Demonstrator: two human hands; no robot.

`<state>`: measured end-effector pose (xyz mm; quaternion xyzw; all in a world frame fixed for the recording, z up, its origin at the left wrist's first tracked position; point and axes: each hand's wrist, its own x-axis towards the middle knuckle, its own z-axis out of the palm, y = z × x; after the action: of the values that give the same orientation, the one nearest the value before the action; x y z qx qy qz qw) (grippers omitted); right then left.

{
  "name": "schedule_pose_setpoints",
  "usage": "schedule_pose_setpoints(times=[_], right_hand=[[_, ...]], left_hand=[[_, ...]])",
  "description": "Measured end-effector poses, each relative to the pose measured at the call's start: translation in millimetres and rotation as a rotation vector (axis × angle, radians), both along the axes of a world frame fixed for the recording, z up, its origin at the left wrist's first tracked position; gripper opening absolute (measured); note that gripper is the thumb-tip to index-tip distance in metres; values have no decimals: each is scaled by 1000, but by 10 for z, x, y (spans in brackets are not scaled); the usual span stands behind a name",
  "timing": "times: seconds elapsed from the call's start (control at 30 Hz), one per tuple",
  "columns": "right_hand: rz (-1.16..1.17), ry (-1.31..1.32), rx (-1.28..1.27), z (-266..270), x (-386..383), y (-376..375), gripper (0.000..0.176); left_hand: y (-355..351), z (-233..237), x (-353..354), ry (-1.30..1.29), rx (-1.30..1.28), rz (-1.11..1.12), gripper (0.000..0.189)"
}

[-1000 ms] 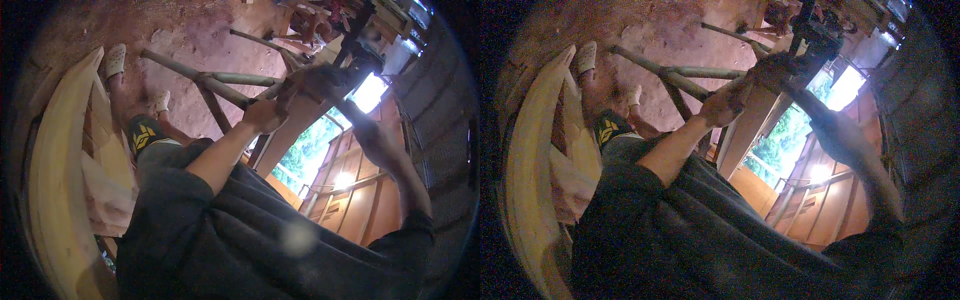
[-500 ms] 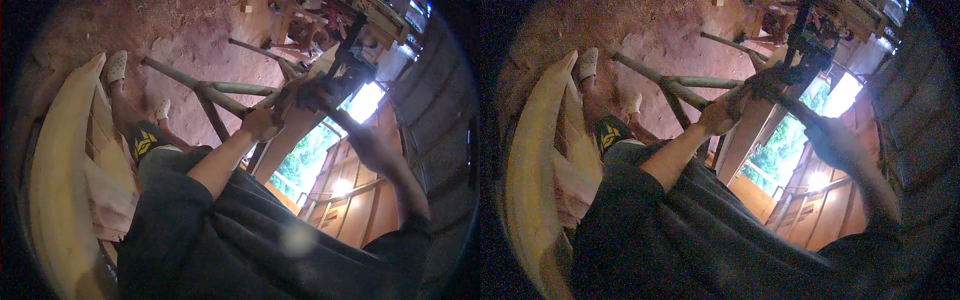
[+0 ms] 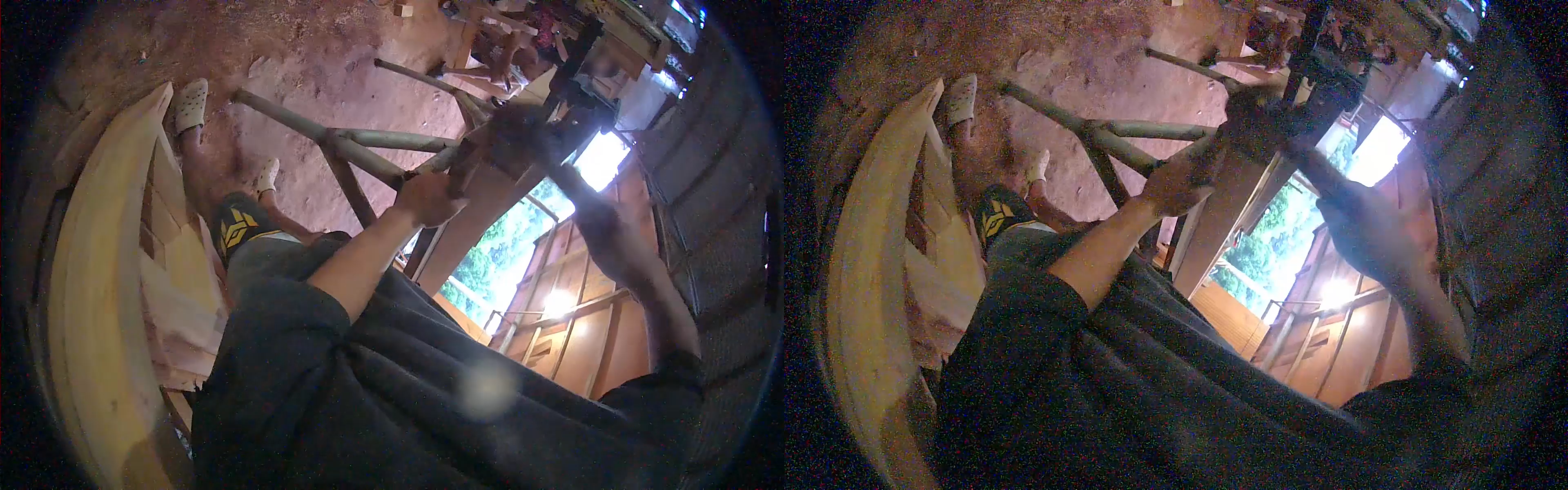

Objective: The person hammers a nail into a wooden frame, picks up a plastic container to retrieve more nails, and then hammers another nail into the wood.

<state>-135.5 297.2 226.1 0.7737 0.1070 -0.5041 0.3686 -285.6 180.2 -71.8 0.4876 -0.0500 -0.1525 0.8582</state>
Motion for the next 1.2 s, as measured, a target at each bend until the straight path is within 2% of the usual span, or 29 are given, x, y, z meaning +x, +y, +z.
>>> schedule_pose_setpoints(times=[0.03,0.07,0.13,0.17,0.2,0.27,0.33,0.37,0.43,0.47,0.5,0.53,0.57,0.6,0.67,0.7,0.73,0.8,0.83,0.87,0.93,1.0,1.03,1.07,1.13,1.17,1.2], right_hand=[[61,-35,298,-30,33,13,57],[58,-35,296,-38,18,80,57],[-368,-281,582,-30,-33,288,56],[-583,-405,718,-20,-61,340,55],[-583,-403,716,45,-54,222,55],[-326,-172,-265,184,-2,-215,59],[-73,419,-750,62,29,-415,60],[-66,423,-746,34,-25,-285,60],[-216,199,-501,15,-230,47,56],[-234,197,-506,119,-238,-92,56],[-881,-232,-100,287,-195,-332,54],[-1468,-680,374,229,-171,-284,52],[-582,-496,442,128,-139,-191,50],[292,-264,438,-90,-115,182,49],[-160,-591,235,65,-39,413,51],[-43,-545,475,-26,-33,404,52],[-47,-548,471,-44,-61,322,52],[301,-238,470,-97,-147,32,56],[-85,-211,-85,42,-172,-86,57],[63,-86,-199,46,-156,-289,60],[87,-6,-261,17,-155,-31,60],[-96,-156,-20,186,-128,-124,56],[-88,-204,164,142,-123,-70,50],[-359,-394,144,293,-32,-144,45],[99,-423,445,52,-61,197,41],[91,-428,445,-72,-151,344,41],[108,-459,491,-188,-243,483,47]], left_hand=[[-130,-49,-6,-79,45,105,41],[72,3,15,-78,43,102,41],[497,108,69,66,55,-151,42],[496,102,76,66,53,-152,42],[494,90,113,45,33,-217,42],[311,54,147,31,14,-267,42],[-219,-14,34,0,58,42,42],[-143,-8,51,5,64,46,42],[117,51,65,121,-77,9,42],[190,65,31,116,-84,-8,42],[257,44,21,44,-41,-43,43],[275,15,61,-30,5,-70,44],[-146,-87,-1,-77,70,-11,47],[-107,-60,-2,-84,68,-14,47],[50,-8,20,18,-6,12,47],[-16,-33,8,16,-6,7,47],[-110,-59,9,33,16,-37,47],[-175,-40,38,50,39,-72,46],[-131,-23,71,21,17,-95,56],[-78,-39,88,-8,2,-120,76],[-30,-86,102,23,-48,-63,77],[45,-3,31,20,-132,-53,78],[240,14,95,35,-114,-150,80],[343,24,148,54,-93,-244,81],[261,-3,152,31,-98,-231,83],[275,7,138,20,-75,-197,56],[285,13,131,11,-52,-158,44]])
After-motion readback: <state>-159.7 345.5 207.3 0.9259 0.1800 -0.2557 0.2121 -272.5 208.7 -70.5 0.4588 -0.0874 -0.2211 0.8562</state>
